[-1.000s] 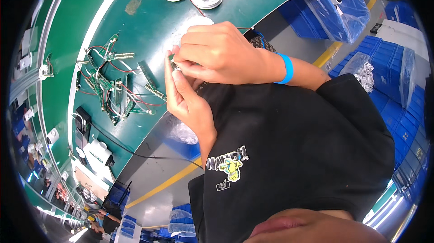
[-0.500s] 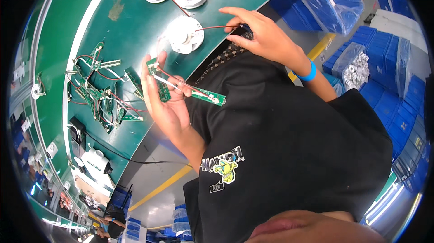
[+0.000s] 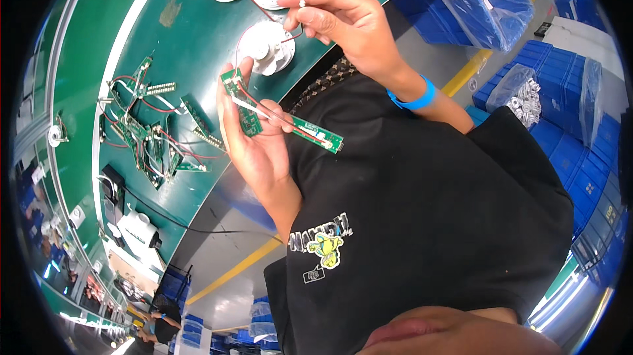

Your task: Assemble electronic components on a production line by connecting wires to circuit boards and placing them into housings.

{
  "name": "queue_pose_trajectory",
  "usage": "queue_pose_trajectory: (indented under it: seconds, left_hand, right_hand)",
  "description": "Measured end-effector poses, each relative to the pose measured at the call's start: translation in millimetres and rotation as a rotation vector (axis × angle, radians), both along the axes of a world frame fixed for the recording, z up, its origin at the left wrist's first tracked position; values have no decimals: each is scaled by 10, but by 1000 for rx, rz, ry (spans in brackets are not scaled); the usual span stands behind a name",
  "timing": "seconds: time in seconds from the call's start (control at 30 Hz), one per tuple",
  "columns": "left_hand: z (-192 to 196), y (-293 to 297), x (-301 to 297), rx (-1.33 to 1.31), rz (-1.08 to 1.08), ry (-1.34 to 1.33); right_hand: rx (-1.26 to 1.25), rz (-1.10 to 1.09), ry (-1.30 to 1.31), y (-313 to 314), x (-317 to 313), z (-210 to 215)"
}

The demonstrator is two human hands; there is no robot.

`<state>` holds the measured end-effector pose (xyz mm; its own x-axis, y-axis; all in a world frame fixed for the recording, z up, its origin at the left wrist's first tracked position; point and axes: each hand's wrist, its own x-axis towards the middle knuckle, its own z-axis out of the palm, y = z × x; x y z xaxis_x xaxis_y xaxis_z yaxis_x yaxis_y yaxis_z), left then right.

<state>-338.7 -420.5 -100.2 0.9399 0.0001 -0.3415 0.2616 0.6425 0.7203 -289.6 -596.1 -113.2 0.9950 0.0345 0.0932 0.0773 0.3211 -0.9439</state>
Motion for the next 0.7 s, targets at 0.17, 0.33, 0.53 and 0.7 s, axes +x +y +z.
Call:
queue_pose_trajectory:
  seconds: [0.17, 0.33, 0.53, 0.7]
  left_hand:
    - [37, -17, 18, 13, 37, -20]
    - [51, -51, -6, 59, 29, -16]
    - [38, -105, 16, 98, 33, -13]
    - [34, -89, -8, 163, 15, -54]
  right_hand:
    - [-249, 86, -171, 181, -25, 20]
    - [-560, -33, -653, 323, 46, -136]
    - [-759, -126, -727, 386, 23, -134]
    - [-786, -110, -764, 396, 32, -99]
